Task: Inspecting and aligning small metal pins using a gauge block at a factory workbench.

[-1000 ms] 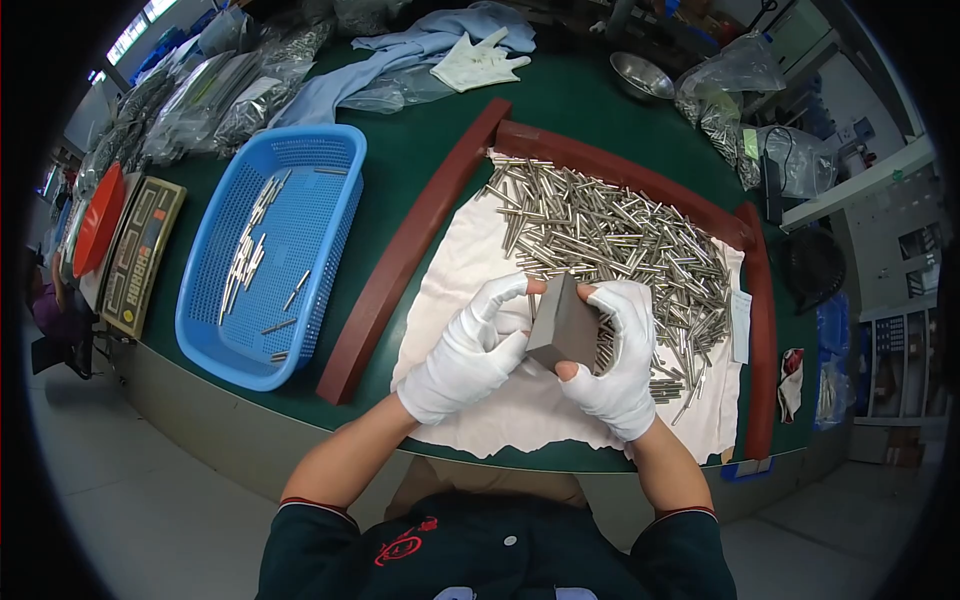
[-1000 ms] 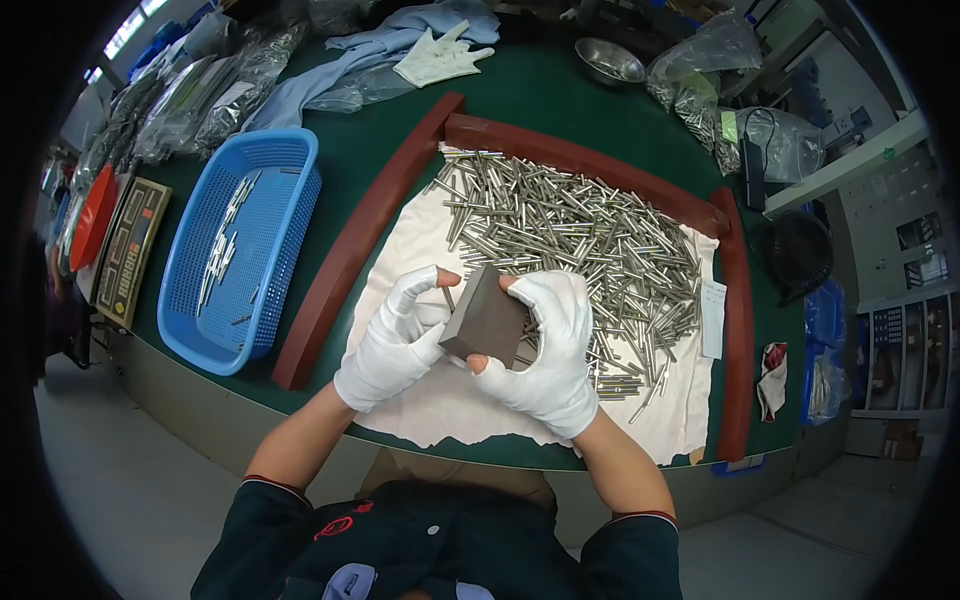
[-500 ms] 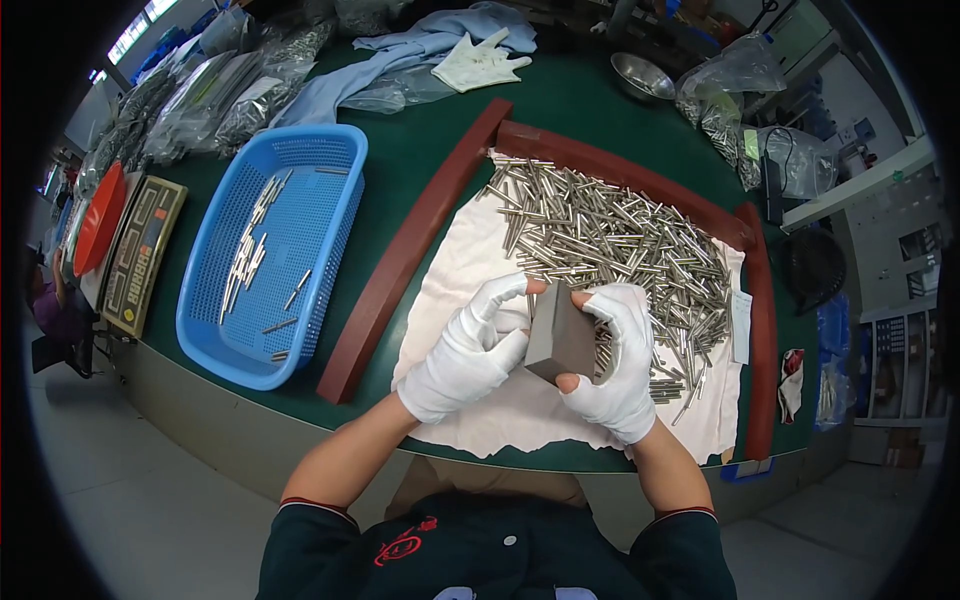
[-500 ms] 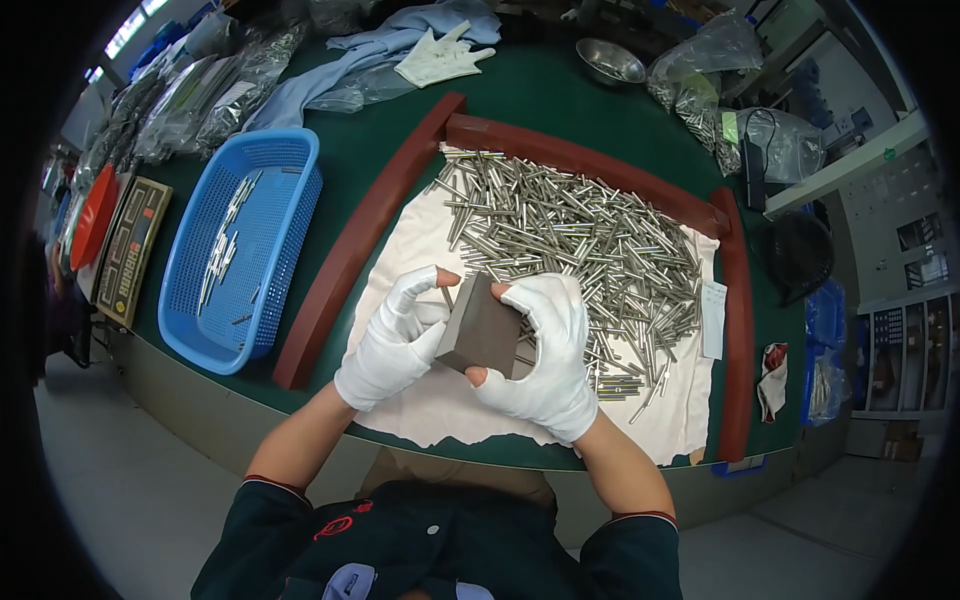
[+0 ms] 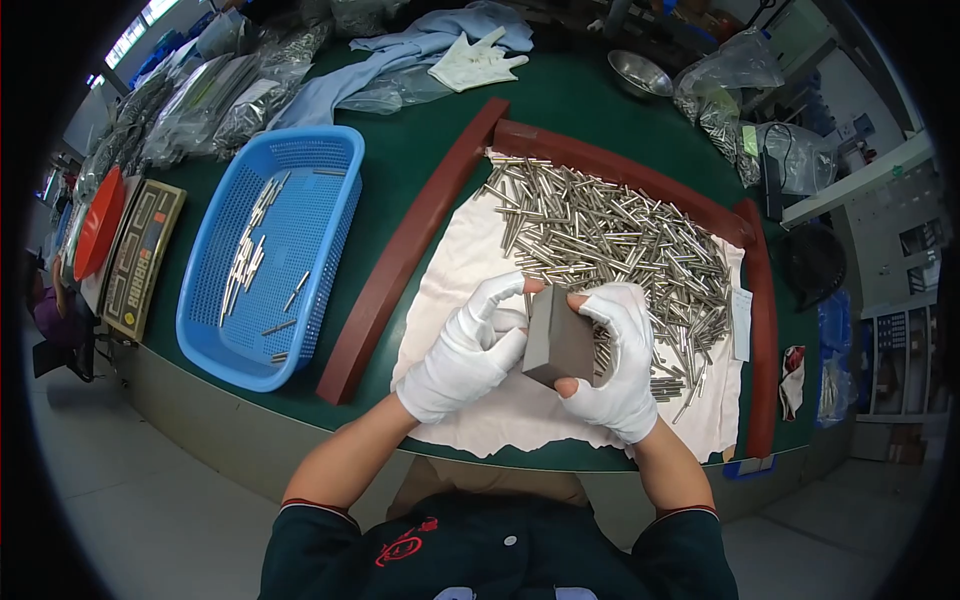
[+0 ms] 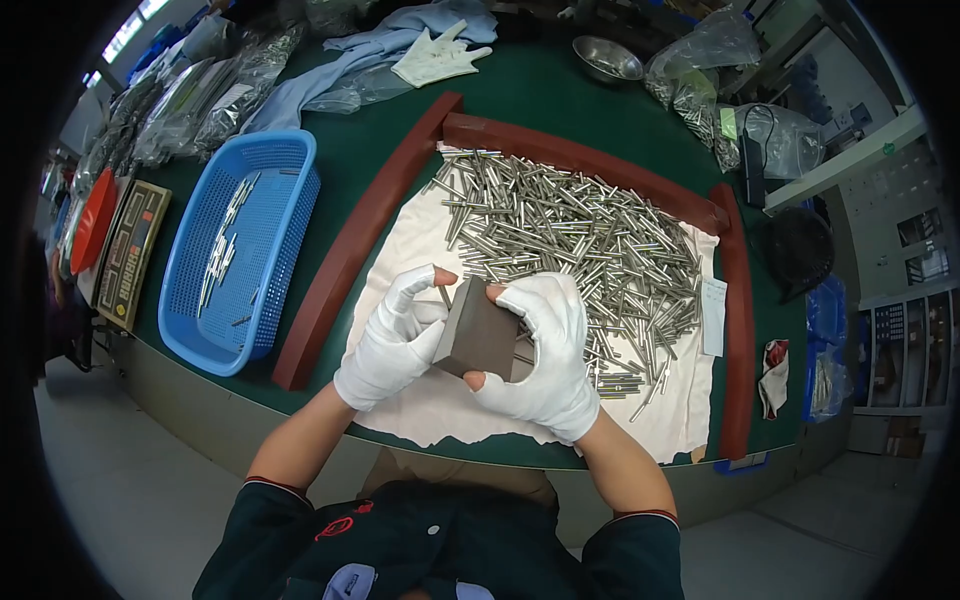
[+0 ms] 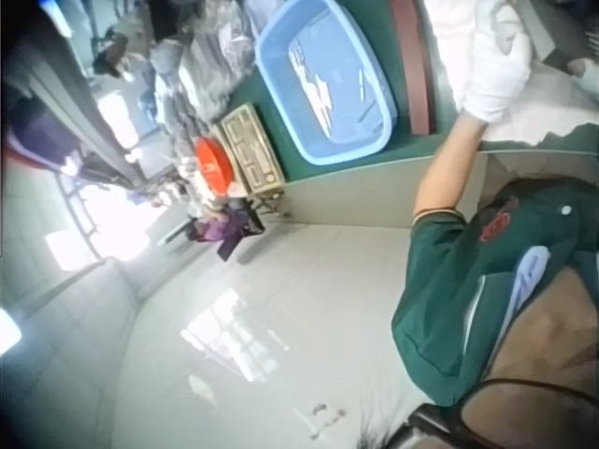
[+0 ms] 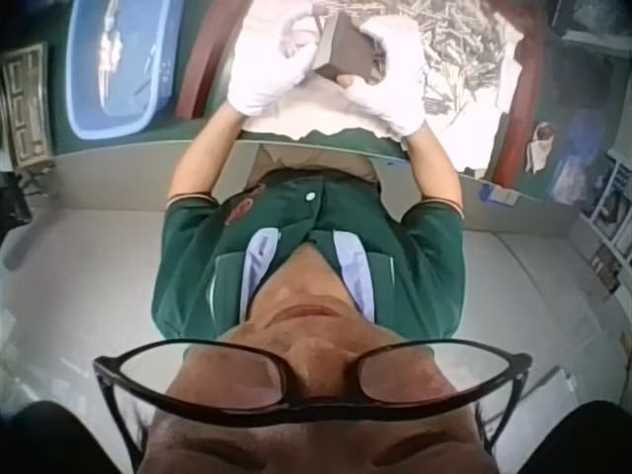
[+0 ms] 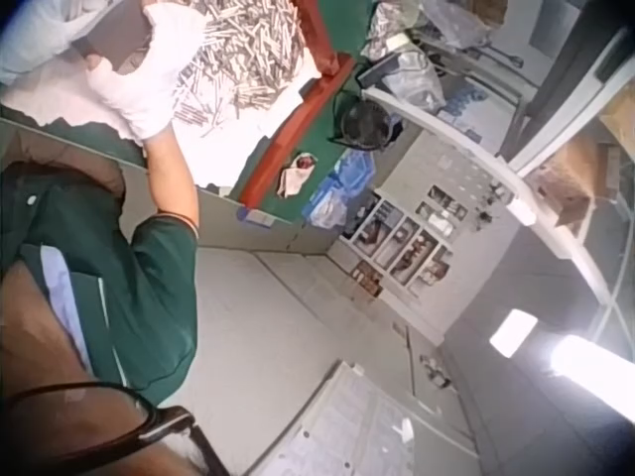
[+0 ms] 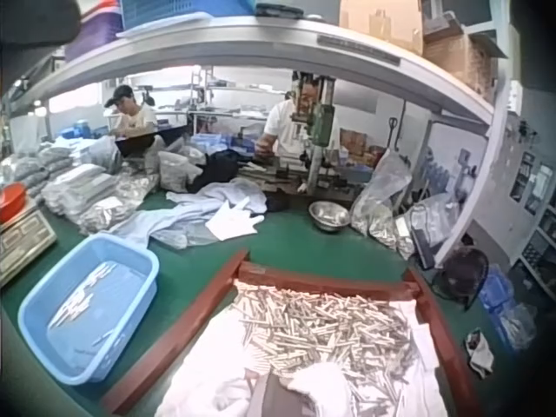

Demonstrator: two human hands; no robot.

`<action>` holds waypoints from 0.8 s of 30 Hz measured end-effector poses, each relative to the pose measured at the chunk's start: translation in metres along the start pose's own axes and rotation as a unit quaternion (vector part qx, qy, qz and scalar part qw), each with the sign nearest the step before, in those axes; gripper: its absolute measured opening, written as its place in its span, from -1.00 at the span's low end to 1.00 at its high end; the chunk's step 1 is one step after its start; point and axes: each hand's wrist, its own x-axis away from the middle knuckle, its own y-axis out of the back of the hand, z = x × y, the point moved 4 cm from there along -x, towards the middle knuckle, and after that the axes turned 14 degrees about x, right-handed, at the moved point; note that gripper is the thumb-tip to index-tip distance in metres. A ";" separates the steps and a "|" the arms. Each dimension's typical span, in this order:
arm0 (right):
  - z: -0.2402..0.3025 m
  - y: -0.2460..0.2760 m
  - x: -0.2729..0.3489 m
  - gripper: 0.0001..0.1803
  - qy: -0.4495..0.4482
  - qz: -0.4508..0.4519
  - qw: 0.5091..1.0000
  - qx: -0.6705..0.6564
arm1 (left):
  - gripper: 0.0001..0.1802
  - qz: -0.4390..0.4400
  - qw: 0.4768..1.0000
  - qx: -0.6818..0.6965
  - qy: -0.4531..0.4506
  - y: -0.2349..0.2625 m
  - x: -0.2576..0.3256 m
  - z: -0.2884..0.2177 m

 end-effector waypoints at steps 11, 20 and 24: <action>-0.006 0.002 0.001 -0.34 -0.045 0.009 0.999 -0.006 | -0.46 -0.007 0.997 -0.066 -0.035 -0.001 -0.002 0.000; -0.006 0.002 0.000 -0.36 -0.030 0.020 0.999 -0.005 | -0.49 0.021 0.988 -0.140 -0.055 -0.001 -0.001 -0.002; -0.004 0.003 0.000 -0.34 -0.017 0.026 0.999 -0.008 | -0.47 -0.001 0.992 -0.102 -0.069 0.000 -0.001 -0.002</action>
